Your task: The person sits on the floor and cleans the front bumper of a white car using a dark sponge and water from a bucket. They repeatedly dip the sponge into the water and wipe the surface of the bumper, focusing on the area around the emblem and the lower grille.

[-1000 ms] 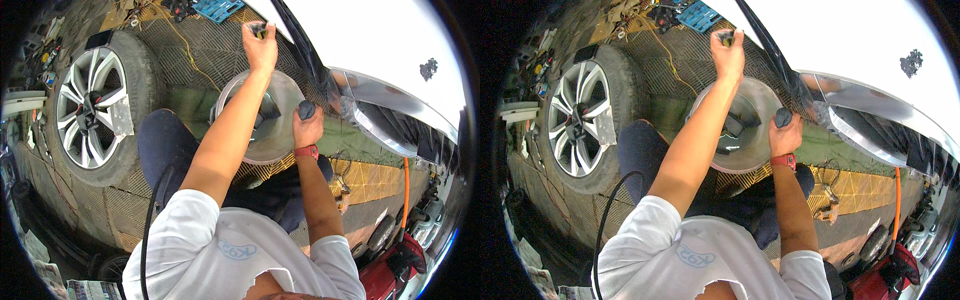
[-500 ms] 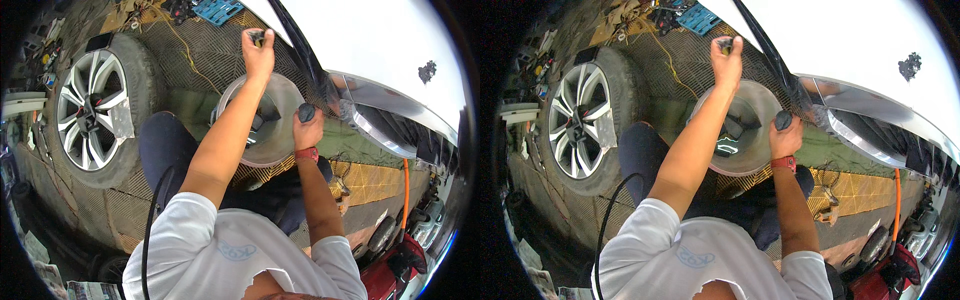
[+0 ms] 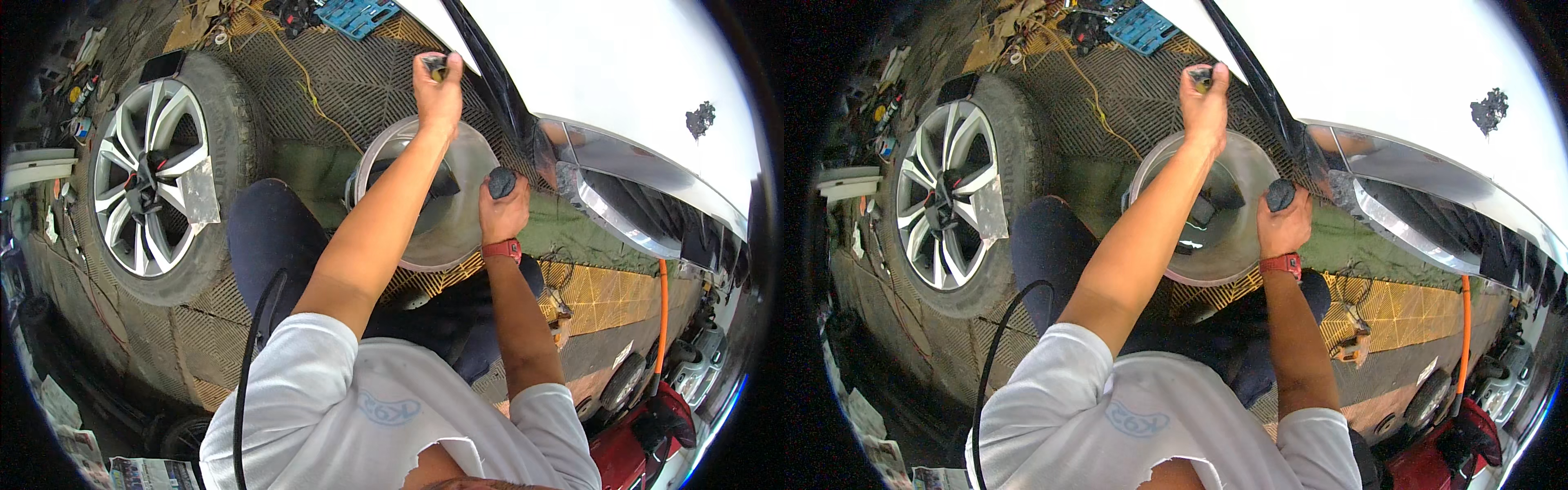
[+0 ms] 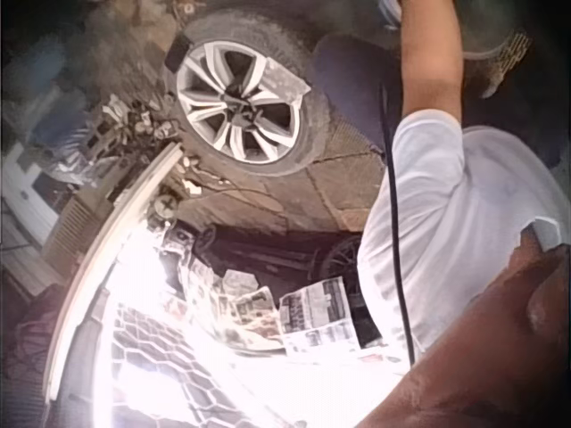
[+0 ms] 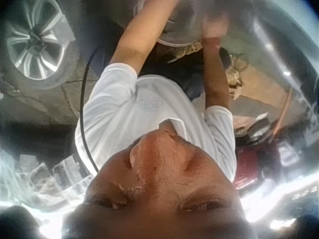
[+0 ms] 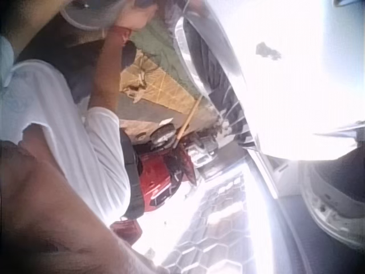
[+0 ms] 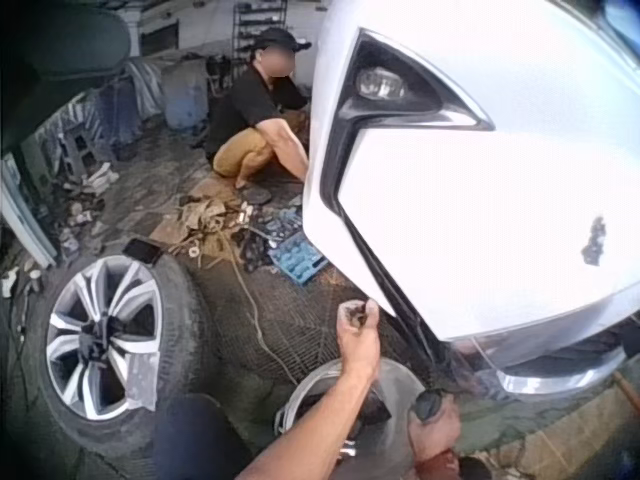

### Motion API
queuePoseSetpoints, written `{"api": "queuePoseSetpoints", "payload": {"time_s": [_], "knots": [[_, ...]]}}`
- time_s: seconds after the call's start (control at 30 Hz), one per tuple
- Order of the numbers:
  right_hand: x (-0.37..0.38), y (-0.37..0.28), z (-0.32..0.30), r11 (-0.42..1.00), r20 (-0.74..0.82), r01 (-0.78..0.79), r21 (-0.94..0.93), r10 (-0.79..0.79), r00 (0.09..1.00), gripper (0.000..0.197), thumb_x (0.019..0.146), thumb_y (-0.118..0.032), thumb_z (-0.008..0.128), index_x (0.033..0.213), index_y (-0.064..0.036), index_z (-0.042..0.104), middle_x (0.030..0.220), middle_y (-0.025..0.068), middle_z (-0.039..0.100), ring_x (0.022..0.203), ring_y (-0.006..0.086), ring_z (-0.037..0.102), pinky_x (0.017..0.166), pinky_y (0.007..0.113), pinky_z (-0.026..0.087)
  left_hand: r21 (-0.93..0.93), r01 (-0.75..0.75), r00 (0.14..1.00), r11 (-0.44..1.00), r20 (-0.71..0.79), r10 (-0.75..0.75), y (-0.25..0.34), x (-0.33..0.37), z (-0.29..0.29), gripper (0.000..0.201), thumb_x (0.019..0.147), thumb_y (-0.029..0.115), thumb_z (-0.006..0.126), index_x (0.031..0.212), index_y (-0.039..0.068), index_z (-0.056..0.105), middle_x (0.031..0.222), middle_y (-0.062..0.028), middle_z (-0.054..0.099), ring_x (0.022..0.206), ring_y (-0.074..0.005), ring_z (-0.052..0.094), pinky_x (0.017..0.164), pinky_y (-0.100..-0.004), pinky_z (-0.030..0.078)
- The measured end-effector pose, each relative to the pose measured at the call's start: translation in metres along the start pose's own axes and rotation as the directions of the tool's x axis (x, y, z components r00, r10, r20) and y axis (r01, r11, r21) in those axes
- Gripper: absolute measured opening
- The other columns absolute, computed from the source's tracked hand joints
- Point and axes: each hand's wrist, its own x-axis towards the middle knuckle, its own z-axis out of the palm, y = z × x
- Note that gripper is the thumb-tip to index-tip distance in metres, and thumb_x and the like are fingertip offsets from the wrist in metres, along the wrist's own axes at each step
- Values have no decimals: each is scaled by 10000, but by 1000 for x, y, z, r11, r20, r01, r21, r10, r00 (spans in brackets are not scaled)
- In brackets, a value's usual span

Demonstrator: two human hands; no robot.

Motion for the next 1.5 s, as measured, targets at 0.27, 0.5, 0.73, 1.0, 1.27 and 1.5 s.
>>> {"api": "queuePoseSetpoints", "payload": {"time_s": [0.27, 0.5, 0.73, 1.0, 1.27, 1.5], "knots": [[2, -1, 2, 999, 17, -16, -35, 17, 1000, 556, 786, -335, 843, 1226, -70, 630, 1118, 206, 694, 1017, 462, 691, 844, 556, 565, 53, -36, 999, 998, 4, 36, 8, -2, -14, 292, 985, 259, 803, 1089, 75, 602, 1013, -12, 600, 927, -140, 542, 875, -337, 481], [0, 2, 1, 999, 20, -22, -46, 23, 1000, 547, 780, -349, 846, 1198, -71, 628, 1112, 203, 696, 997, 458, 692, 834, 558, 565, -141, 21, 999, 990, -26, -25, 20, -13, -20, 305, 940, 203, 857, 1149, 126, 649, 1027, 28, 649, 916, -94, 582, 818, -269, 478], [1, 3, 3, 1000, 11, -12, -28, 12, 1000, 545, 778, -353, 847, 1182, -61, 627, 1119, 215, 692, 1018, 455, 688, 844, 555, 562, -215, 7, 1000, 977, 5, -6, 27, -17, -15, 355, 916, 143, 867, 1174, 98, 629, 1002, 43, 624, 876, -79, 567, 772, -271, 476], [2, 2, 2, 1000, 7, -5, -9, 5, 1000, 530, 788, -336, 844, 1186, -60, 629, 1104, 209, 690, 1014, 454, 685, 857, 544, 558, -224, 13, 999, 975, 41, -4, 20, -13, -18, 281, 949, 160, 839, 1166, 93, 672, 991, 43, 639, 871, -83, 575, 788, -259, 479], [3, 3, 0, 1000, 10, -6, -17, 6, 1000, 509, 807, -330, 838, 1182, -50, 638, 1105, 210, 706, 1019, 451, 690, 870, 522, 557, -4, -182, 983, 983, -5, 182, 19, -3, -4, 206, 986, 148, 791, 1138, 69, 676, 990, 23, 664, 880, -99, 595, 831, -281, 496], [5, 0, -1, 998, 35, -43, -55, 45, 998, 530, 806, -335, 843, 1193, -39, 635, 1104, 218, 701, 1026, 456, 688, 870, 524, 557, 119, -281, 956, 952, -52, 289, 14, 3, 0, 187, 990, 159, 791, 1041, 65, 636, 973, 16, 638, 902, -104, 582, 856, -283, 487]]}}
